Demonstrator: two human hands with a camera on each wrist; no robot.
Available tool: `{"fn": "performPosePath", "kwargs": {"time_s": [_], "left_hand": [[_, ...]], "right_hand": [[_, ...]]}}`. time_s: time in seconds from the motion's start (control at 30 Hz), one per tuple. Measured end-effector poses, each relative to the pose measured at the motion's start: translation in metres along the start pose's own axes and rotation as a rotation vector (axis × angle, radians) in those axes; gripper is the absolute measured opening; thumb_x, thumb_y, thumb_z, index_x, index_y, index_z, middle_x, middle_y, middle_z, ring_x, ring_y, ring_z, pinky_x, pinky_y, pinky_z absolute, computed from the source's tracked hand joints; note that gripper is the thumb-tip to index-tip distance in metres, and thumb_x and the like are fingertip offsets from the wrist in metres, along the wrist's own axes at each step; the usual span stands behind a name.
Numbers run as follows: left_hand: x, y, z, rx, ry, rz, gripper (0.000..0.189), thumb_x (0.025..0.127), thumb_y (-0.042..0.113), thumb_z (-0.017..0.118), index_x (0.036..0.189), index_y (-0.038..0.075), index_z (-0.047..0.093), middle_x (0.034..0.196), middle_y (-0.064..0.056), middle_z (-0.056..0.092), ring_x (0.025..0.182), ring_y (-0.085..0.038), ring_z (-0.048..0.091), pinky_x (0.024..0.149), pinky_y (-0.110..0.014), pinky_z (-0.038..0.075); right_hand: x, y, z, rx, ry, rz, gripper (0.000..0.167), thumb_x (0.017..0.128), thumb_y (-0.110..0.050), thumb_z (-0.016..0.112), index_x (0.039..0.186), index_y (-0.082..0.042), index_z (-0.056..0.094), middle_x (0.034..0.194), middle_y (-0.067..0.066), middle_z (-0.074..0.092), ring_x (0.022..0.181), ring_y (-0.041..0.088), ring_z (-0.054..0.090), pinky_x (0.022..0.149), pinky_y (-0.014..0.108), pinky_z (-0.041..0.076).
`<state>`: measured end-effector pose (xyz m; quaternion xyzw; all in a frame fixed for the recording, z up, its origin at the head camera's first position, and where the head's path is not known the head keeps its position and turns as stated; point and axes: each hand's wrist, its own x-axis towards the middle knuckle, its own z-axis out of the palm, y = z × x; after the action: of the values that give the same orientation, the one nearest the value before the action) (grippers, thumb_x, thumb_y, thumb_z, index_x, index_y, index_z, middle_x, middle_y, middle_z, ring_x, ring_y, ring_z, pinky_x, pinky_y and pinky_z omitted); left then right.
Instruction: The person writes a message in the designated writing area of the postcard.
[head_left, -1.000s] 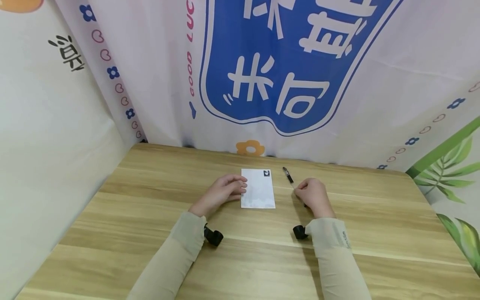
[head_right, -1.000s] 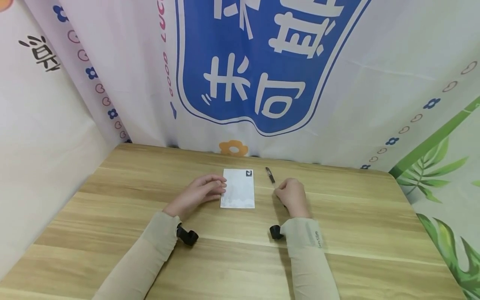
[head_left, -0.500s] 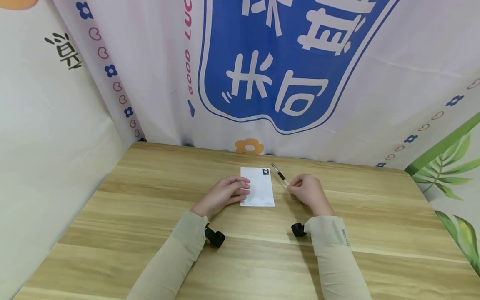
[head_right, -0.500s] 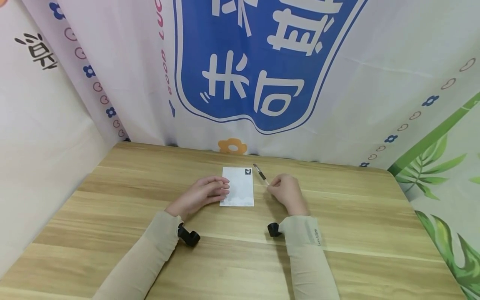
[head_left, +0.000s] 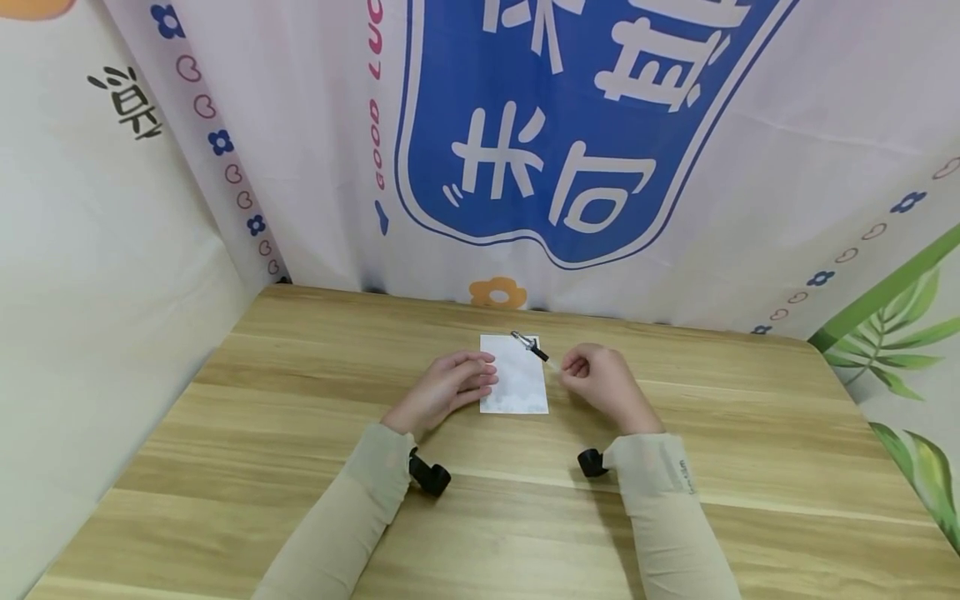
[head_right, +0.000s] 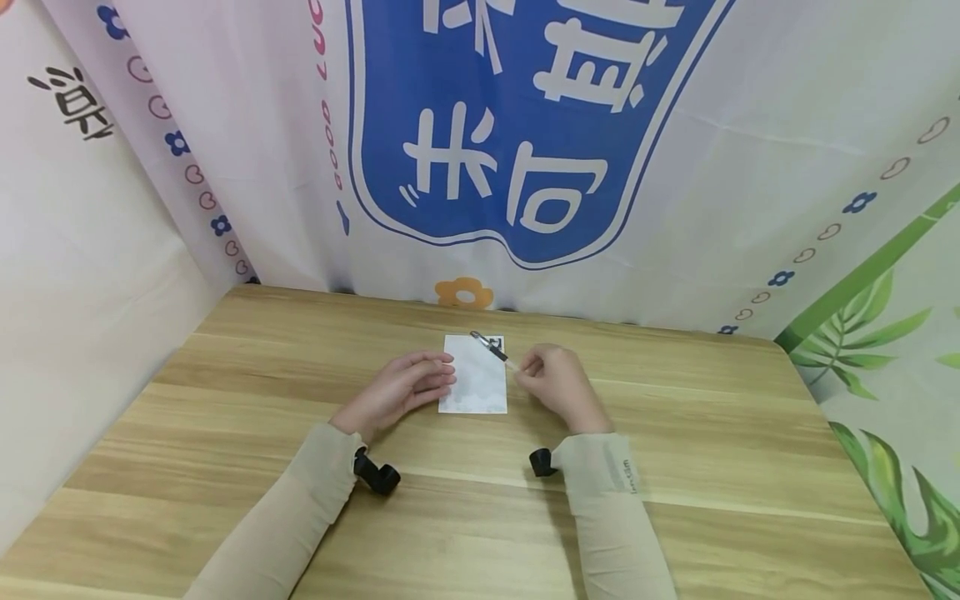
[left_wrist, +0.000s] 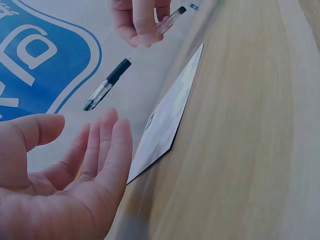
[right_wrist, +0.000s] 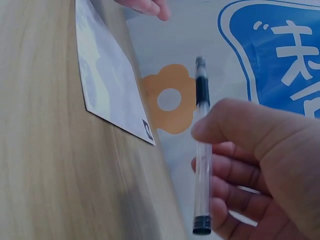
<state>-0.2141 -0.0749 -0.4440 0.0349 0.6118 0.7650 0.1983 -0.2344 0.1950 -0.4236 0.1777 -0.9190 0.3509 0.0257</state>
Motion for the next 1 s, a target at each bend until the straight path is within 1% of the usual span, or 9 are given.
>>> {"fn": "performPosePath", "kwargs": {"time_s": [0.23, 0.37, 0.47, 0.63, 0.7, 0.8, 0.87, 0.93, 1.0], "left_hand": [[0.0, -0.001, 0.001, -0.055, 0.032, 0.014, 0.045, 0.107, 0.015, 0.051, 0.143, -0.01, 0.045, 0.139, -0.029, 0.051, 0.112, -0.019, 0.064, 0.103, -0.034, 0.05], [0.001, 0.001, 0.002, -0.072, 0.045, 0.022, 0.045, 0.107, 0.015, 0.051, 0.143, -0.011, 0.044, 0.141, -0.03, 0.049, 0.113, -0.019, 0.063, 0.103, -0.033, 0.049], [0.0, 0.002, 0.003, -0.075, 0.045, 0.025, 0.044, 0.108, 0.016, 0.05, 0.141, -0.012, 0.043, 0.142, -0.031, 0.048, 0.113, -0.019, 0.063, 0.104, -0.034, 0.049], [-0.003, 0.002, 0.002, -0.084, 0.054, 0.031, 0.038, 0.109, 0.017, 0.047, 0.137, -0.009, 0.045, 0.139, -0.03, 0.049, 0.111, -0.018, 0.063, 0.104, -0.035, 0.048], [-0.004, 0.002, 0.001, -0.085, 0.066, 0.039, 0.037, 0.109, 0.017, 0.047, 0.136, -0.009, 0.046, 0.133, -0.026, 0.053, 0.109, -0.018, 0.064, 0.103, -0.035, 0.049], [-0.004, 0.003, 0.001, -0.087, 0.093, 0.048, 0.036, 0.109, 0.016, 0.048, 0.134, -0.009, 0.048, 0.121, -0.017, 0.059, 0.103, -0.016, 0.066, 0.1, -0.033, 0.052], [-0.004, 0.003, 0.001, -0.081, 0.096, 0.057, 0.037, 0.108, 0.016, 0.049, 0.135, -0.011, 0.047, 0.116, -0.013, 0.061, 0.101, -0.015, 0.066, 0.099, -0.032, 0.052], [-0.003, 0.004, 0.001, -0.079, 0.095, 0.063, 0.039, 0.108, 0.015, 0.05, 0.136, -0.012, 0.046, 0.113, -0.011, 0.062, 0.1, -0.014, 0.067, 0.098, -0.032, 0.053], [-0.003, 0.005, 0.0, -0.082, 0.091, 0.067, 0.04, 0.108, 0.013, 0.05, 0.137, -0.014, 0.045, 0.114, -0.011, 0.063, 0.1, -0.014, 0.067, 0.098, -0.033, 0.053]], "right_hand": [[0.0, -0.008, 0.007, 0.022, 0.0, -0.14, 0.007, 0.085, 0.0, 0.074, 0.089, -0.002, 0.07, 0.083, 0.004, 0.066, 0.074, 0.015, 0.06, 0.069, 0.029, 0.054], [0.0, -0.012, 0.01, 0.027, 0.006, -0.192, 0.007, 0.085, 0.0, 0.074, 0.09, -0.003, 0.07, 0.084, 0.003, 0.066, 0.075, 0.014, 0.061, 0.069, 0.029, 0.054], [-0.001, -0.015, 0.012, 0.033, 0.006, -0.216, 0.006, 0.085, 0.0, 0.075, 0.089, -0.003, 0.07, 0.084, 0.003, 0.065, 0.075, 0.014, 0.061, 0.069, 0.029, 0.054], [-0.002, -0.018, 0.017, 0.036, 0.002, -0.248, 0.007, 0.084, -0.001, 0.074, 0.088, -0.005, 0.07, 0.085, 0.001, 0.063, 0.076, 0.015, 0.06, 0.069, 0.028, 0.053], [-0.002, -0.019, 0.019, 0.036, -0.002, -0.258, 0.007, 0.084, -0.001, 0.075, 0.087, -0.006, 0.07, 0.085, 0.001, 0.063, 0.076, 0.014, 0.059, 0.069, 0.028, 0.053], [-0.002, -0.022, 0.021, 0.031, -0.011, -0.271, 0.008, 0.084, -0.001, 0.075, 0.087, -0.005, 0.069, 0.084, 0.001, 0.063, 0.076, 0.013, 0.059, 0.069, 0.028, 0.053], [-0.001, -0.024, 0.022, 0.028, -0.013, -0.274, 0.008, 0.085, -0.001, 0.076, 0.088, -0.005, 0.069, 0.085, 0.001, 0.063, 0.076, 0.013, 0.059, 0.07, 0.029, 0.053], [-0.002, -0.024, 0.022, 0.022, -0.007, -0.27, 0.008, 0.086, -0.003, 0.076, 0.088, -0.006, 0.069, 0.085, 0.001, 0.063, 0.077, 0.014, 0.059, 0.07, 0.03, 0.053], [-0.002, -0.023, 0.021, 0.02, 0.003, -0.26, 0.007, 0.088, -0.005, 0.077, 0.089, -0.007, 0.07, 0.086, 0.001, 0.063, 0.077, 0.016, 0.059, 0.07, 0.03, 0.053]]}}
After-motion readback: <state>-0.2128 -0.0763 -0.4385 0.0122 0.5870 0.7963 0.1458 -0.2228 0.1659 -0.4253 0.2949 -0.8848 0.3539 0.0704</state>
